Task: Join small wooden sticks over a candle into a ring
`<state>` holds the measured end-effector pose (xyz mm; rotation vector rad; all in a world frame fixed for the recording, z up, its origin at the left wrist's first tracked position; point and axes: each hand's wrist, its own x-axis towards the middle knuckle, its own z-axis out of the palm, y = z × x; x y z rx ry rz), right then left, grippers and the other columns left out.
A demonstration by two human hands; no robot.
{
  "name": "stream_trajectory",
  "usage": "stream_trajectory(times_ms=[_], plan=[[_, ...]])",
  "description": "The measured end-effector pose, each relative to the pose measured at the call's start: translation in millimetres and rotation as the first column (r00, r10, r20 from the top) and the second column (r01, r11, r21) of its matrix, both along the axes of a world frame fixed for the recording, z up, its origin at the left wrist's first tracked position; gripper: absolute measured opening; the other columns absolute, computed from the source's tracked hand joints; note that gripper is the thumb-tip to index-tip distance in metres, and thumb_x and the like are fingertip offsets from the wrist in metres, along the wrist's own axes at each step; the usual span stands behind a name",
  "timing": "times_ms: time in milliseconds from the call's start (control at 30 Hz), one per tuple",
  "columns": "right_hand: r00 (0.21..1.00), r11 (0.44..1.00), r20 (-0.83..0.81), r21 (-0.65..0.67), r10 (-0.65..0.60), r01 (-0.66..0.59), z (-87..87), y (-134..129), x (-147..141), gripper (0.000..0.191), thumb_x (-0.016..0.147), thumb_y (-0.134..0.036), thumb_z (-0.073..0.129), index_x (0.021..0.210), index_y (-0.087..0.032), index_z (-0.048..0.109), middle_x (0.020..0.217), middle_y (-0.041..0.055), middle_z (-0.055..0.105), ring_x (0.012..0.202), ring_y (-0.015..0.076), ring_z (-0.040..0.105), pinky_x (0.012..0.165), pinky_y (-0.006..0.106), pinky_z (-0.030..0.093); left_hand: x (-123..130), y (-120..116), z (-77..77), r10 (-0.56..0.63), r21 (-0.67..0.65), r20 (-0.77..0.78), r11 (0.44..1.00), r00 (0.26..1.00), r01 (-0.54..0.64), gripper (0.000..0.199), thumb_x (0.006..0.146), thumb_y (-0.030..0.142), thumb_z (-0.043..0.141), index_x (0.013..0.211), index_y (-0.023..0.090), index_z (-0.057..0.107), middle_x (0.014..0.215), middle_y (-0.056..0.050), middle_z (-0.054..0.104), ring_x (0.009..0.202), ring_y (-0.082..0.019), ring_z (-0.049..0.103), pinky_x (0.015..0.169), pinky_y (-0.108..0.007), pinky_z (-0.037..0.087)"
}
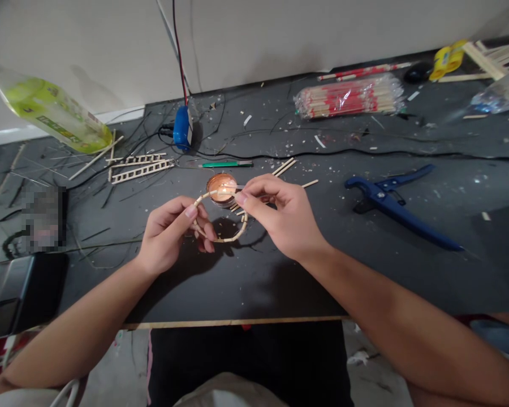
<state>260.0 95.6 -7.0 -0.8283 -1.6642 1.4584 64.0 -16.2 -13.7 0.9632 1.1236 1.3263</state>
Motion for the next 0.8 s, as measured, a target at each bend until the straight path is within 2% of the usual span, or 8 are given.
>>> stream_trajectory(times_ms=[800], plan=[[1.000, 0.999, -0.010, -0.038, 0.017, -0.018, 0.4, -0.4, -0.6, 0.009, 0.087, -0.028, 0.079, 0.078, -0.025, 0.077, 0.093, 0.0020, 0.070, 0.089, 0.0172, 0.064, 0.079, 0.034, 0.048, -0.8, 0.1, 2.6, -0.003, -0.002, -0.030, 1.000, 1.000, 0.003, 0.024, 0.105, 0.039, 0.059, 0.096, 0.016, 0.062, 0.074, -0.005, 0.077, 0.054, -0.015, 0.072, 0.051, -0.022, 0.054]])
